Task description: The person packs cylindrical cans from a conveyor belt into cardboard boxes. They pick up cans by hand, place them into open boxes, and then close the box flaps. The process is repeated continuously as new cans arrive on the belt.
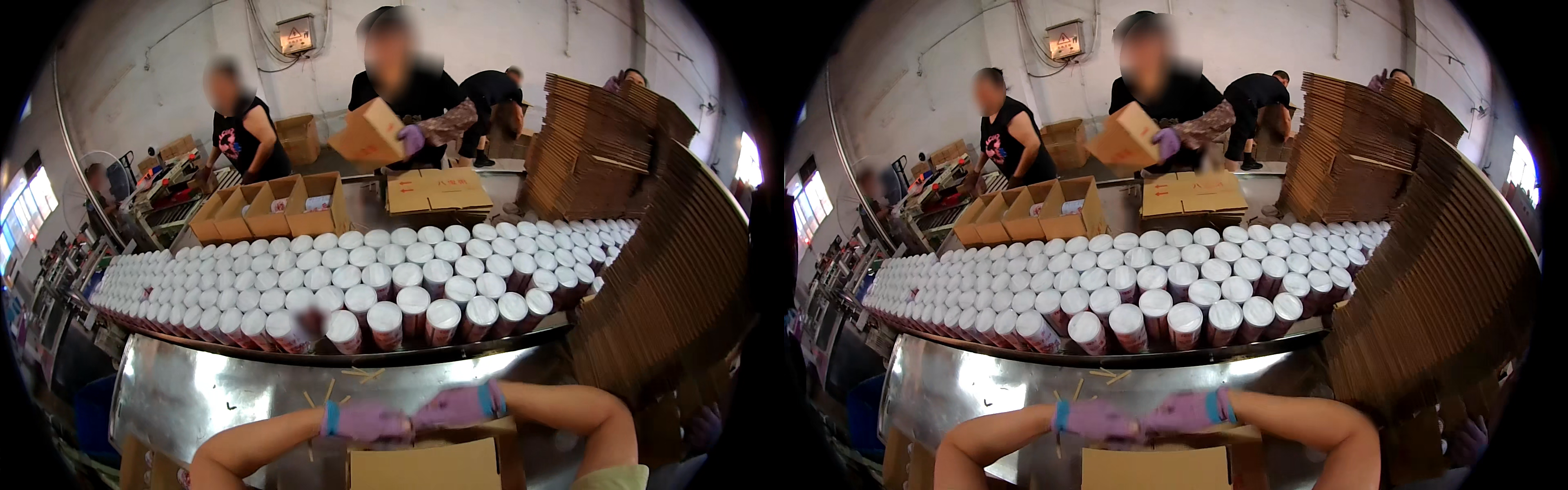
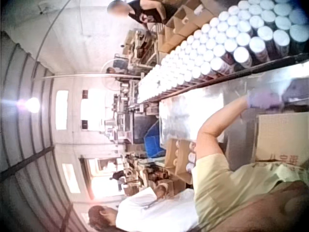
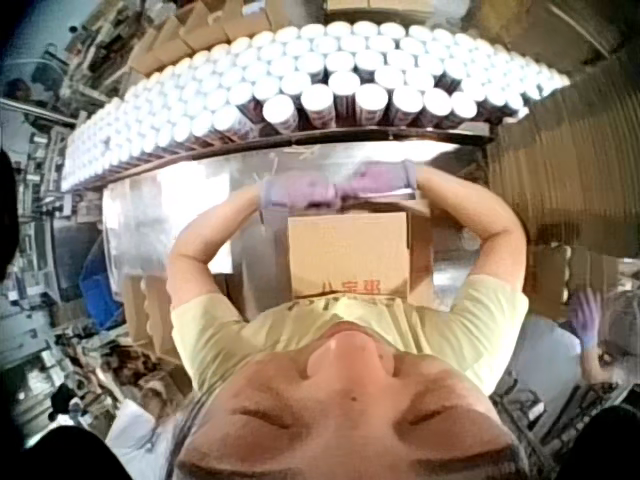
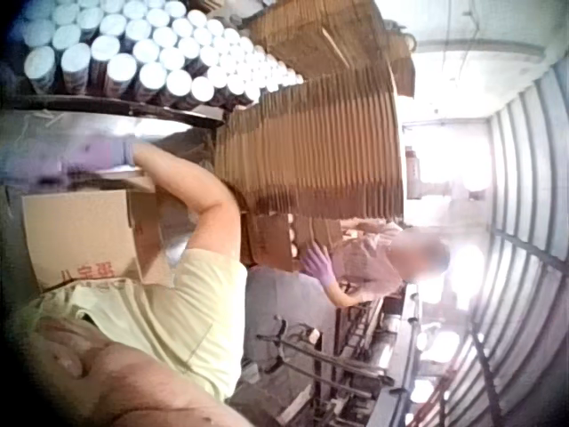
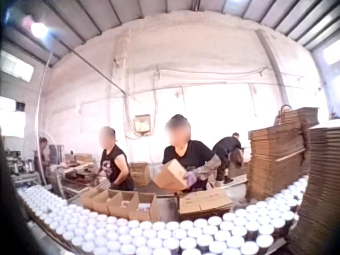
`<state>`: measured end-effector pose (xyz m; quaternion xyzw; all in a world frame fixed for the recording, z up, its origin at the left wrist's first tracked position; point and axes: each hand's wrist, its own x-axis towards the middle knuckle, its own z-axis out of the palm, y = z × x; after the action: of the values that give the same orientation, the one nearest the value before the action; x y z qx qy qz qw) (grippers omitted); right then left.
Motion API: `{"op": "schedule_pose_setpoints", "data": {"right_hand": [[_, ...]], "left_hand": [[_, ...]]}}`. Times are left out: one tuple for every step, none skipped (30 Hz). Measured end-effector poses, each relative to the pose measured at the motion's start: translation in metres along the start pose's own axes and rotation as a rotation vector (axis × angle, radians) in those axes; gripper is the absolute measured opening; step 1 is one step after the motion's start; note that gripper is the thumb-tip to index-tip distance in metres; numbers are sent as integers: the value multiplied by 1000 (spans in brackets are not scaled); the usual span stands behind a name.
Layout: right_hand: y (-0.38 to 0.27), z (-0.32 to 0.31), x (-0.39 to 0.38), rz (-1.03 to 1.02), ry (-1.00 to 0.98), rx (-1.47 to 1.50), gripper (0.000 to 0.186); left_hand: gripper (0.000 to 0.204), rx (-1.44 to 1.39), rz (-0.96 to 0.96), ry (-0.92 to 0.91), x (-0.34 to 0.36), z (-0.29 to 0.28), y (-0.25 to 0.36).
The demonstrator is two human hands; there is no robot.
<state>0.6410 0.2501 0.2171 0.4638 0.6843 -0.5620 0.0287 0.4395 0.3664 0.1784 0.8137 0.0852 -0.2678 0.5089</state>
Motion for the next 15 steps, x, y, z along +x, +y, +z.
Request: {"op": "schedule_pose_setpoints", "data": {"right_hand": [[5, -7, -1, -190, 526, -211, 41], [18, -27, 7, 12, 827, -404, 49], [20, -45, 19, 214, 1153, -922, 65], [16, -66, 29, 311, 1198, -881, 75], [29, -76, 43, 457, 1198, -855, 77], [29, -79, 57, 501, 1142, -853, 75], [34, -79, 69, 551, 1090, -851, 73], [40, -72, 78, 504, 1124, -873, 67], [49, -65, 78, 394, 1233, -894, 60], [47, -59, 72, 349, 1233, -775, 58], [48, -55, 66, 305, 1230, -657, 56], [51, -54, 64, 288, 1249, -694, 55], [54, -54, 59, 275, 1271, -736, 54], [56, -54, 53, 261, 1293, -778, 53], [57, -48, 42, 212, 1309, -803, 53]], "left_hand": [[64, 124, 57, 306, 6, -7, -3], [65, 201, 22, 568, 11, -23, 9], [70, 271, -27, 837, 13, -43, 24], [75, 598, -57, 1014, 22, -61, 23], [81, 940, -55, 1173, 42, -79, 17], [83, 984, -158, 1134, 58, -75, 5], [85, 1029, -254, 1096, 72, -67, -6], [85, 1066, -224, 1100, 73, -61, -6], [85, 1054, -176, 1102, 72, -59, -11], [85, 1038, -125, 1107, 69, -55, -16], [84, 1022, -72, 1110, 67, -52, -20], [82, 963, 8, 1142, 65, -48, -22], [82, 900, 38, 1139, 63, -44, -20], [81, 838, 67, 1135, 60, -39, -18], [81, 776, 95, 1130, 56, -34, -14]]}}
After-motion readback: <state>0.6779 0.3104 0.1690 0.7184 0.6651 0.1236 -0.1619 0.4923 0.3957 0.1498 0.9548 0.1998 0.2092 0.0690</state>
